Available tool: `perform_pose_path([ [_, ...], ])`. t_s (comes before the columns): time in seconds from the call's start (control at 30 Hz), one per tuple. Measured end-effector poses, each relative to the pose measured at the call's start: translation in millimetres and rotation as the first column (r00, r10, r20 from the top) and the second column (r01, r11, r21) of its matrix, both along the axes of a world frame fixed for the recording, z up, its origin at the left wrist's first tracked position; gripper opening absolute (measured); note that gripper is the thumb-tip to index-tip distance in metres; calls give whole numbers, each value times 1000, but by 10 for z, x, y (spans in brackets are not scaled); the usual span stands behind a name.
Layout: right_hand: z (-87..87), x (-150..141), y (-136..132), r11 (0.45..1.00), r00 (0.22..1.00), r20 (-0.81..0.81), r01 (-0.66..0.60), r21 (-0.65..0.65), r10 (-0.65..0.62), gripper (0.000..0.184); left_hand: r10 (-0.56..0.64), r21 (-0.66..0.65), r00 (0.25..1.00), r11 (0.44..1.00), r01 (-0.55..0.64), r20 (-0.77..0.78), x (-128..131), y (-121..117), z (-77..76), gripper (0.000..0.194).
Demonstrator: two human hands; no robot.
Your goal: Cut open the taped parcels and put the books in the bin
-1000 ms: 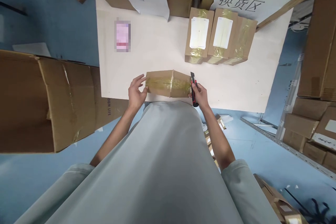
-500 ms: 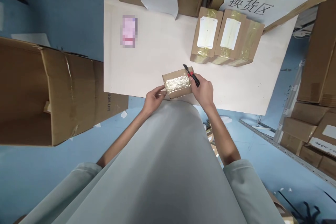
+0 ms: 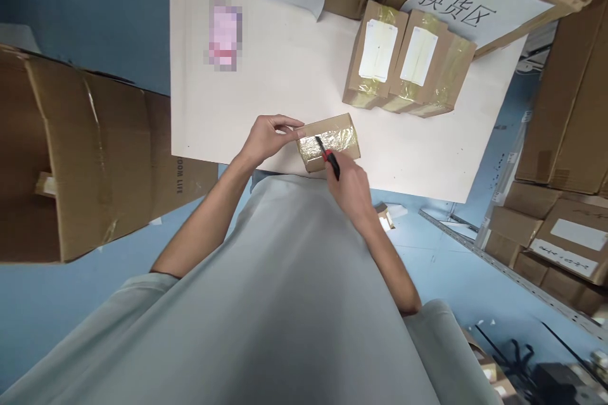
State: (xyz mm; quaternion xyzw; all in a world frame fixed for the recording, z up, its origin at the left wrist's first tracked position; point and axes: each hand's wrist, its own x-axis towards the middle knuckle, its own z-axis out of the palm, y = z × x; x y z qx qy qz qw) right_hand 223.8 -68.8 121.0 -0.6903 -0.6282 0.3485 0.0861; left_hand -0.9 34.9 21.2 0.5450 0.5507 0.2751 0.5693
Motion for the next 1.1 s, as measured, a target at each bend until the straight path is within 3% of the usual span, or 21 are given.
perform_pose_path([
  [0.1,15,-202,-11,995,999,-6,-39,-94,39,41,0,-34,1000,999,1,23,-35,3,-1,33],
  [0.27,29,-395,75,989,997,31,-71,-127,76,41,15,-46,999,999,-13,42,-37,-7,-13,27],
  [0.6,200,-632,234,955,954,244,-100,-277,171,40,35,-58,999,998,-33,40,-24,-17,-64,21],
  [0.8,273,-582,234,923,937,250,-144,-357,242,36,58,-23,998,998,-58,-19,42,-99,-84,16],
  [1.1,283,-436,-41,878,903,230,-248,-408,362,40,74,-25,996,997,-75,-40,78,-182,-69,16],
])
